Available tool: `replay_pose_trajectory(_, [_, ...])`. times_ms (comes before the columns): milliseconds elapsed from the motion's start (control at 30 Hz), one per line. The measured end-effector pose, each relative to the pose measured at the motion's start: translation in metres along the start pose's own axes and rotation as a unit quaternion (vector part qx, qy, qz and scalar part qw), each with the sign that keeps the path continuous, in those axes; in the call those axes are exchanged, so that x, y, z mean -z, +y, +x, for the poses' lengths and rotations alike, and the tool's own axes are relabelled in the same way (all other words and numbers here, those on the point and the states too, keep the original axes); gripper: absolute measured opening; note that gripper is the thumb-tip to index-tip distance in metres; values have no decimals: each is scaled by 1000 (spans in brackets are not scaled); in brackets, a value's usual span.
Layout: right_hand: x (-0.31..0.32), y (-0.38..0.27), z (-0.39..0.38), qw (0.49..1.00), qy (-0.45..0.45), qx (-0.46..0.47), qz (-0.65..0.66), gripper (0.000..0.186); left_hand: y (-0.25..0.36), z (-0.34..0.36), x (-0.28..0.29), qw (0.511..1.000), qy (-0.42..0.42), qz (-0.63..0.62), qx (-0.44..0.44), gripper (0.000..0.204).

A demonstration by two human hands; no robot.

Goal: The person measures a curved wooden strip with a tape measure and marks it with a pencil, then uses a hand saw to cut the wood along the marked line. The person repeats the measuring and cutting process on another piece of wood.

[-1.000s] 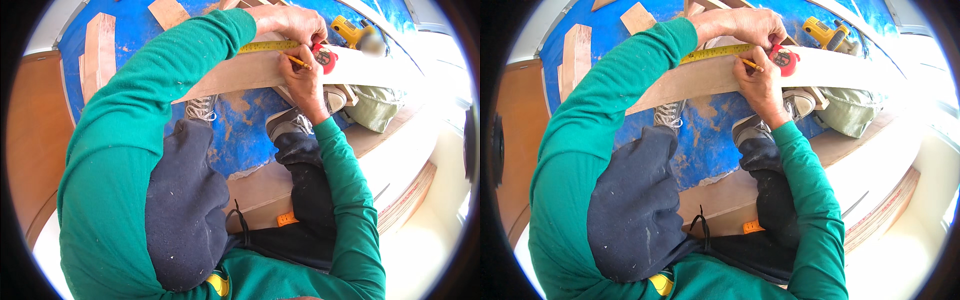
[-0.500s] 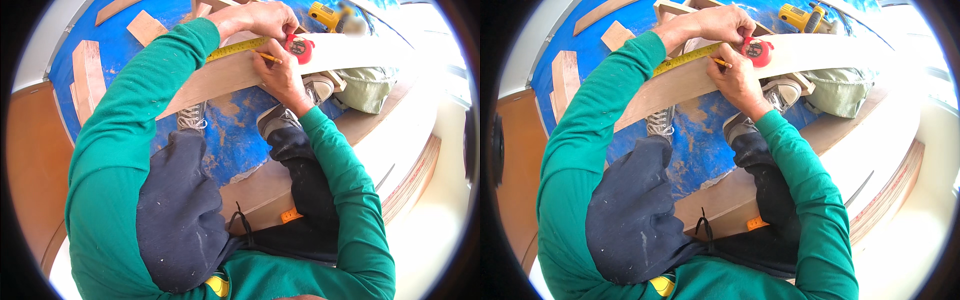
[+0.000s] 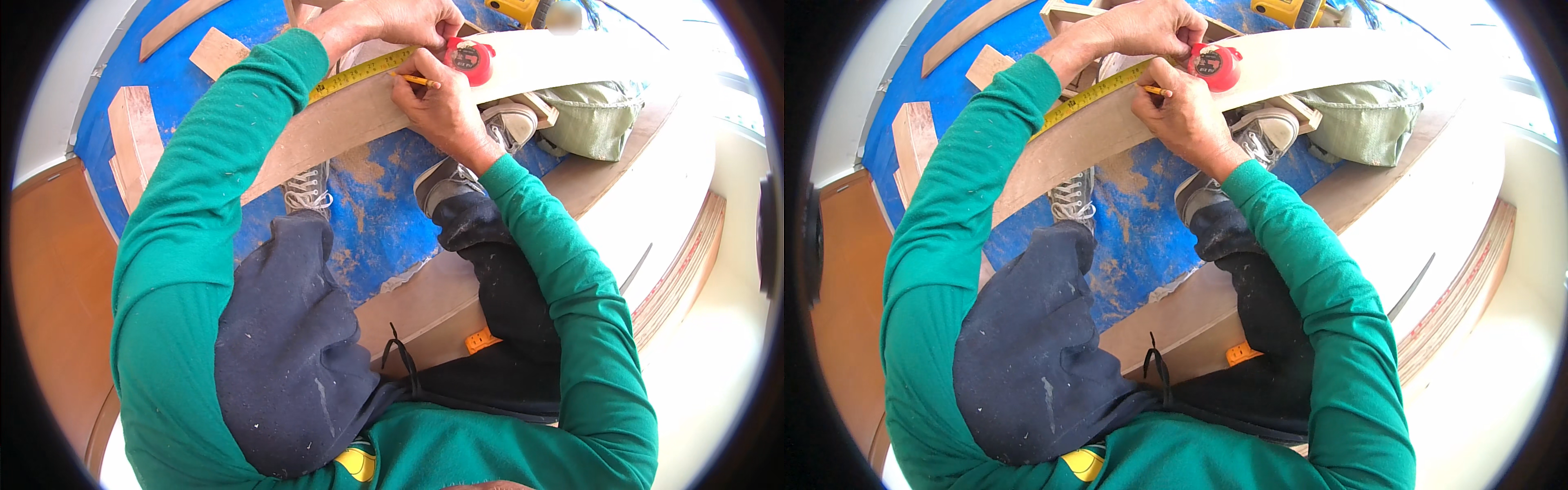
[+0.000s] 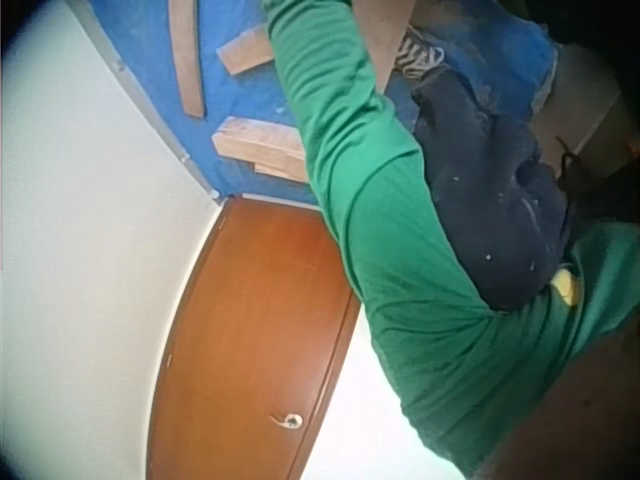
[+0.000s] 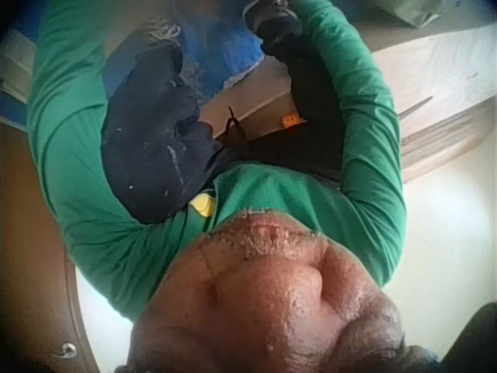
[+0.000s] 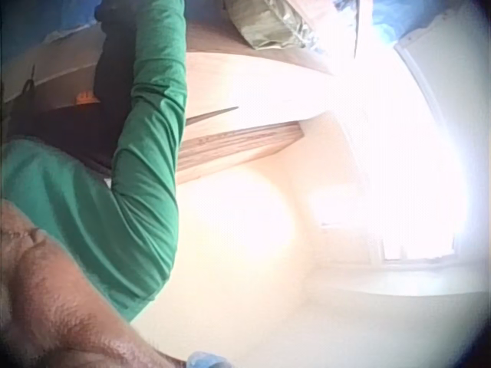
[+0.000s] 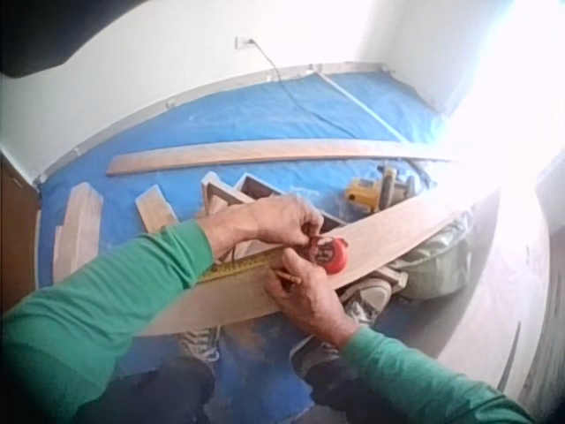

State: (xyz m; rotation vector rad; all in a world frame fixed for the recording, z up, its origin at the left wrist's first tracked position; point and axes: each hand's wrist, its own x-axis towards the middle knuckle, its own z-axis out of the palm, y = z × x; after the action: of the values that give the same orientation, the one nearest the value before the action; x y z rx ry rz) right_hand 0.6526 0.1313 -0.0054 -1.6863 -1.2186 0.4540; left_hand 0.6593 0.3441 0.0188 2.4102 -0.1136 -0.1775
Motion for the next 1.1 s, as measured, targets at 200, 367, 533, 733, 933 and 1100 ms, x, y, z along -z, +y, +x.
replay_pose_trajectory(200, [1,-2,1,1000,-1,11,-17,16,2,-1,1,1000,-2,-17,3,24])
replay_pose_trajectory(367, [0,1,0,1000,0,15,3,15,-1,1,0,1000,6,4,-6,24])
replay_pose_trajectory(533, [-2,1,1,1000,2,5,2,15,-2,0,1,1000,7,7,-21,24])
replay_pose_trajectory(733, [0,2,1,999,8,31,-19,15,3,-3,3,999,-3,-35,9,23])
replay_pose_trajectory(933, [-1,-5,2,999,12,31,-18,13,5,-2,3,1000,8,-12,-20,22])
replay_pose_trajectory(1100, [21,-38,2,996,2,82,-36,14,1,-1,2,1000,5,-13,-5,24])
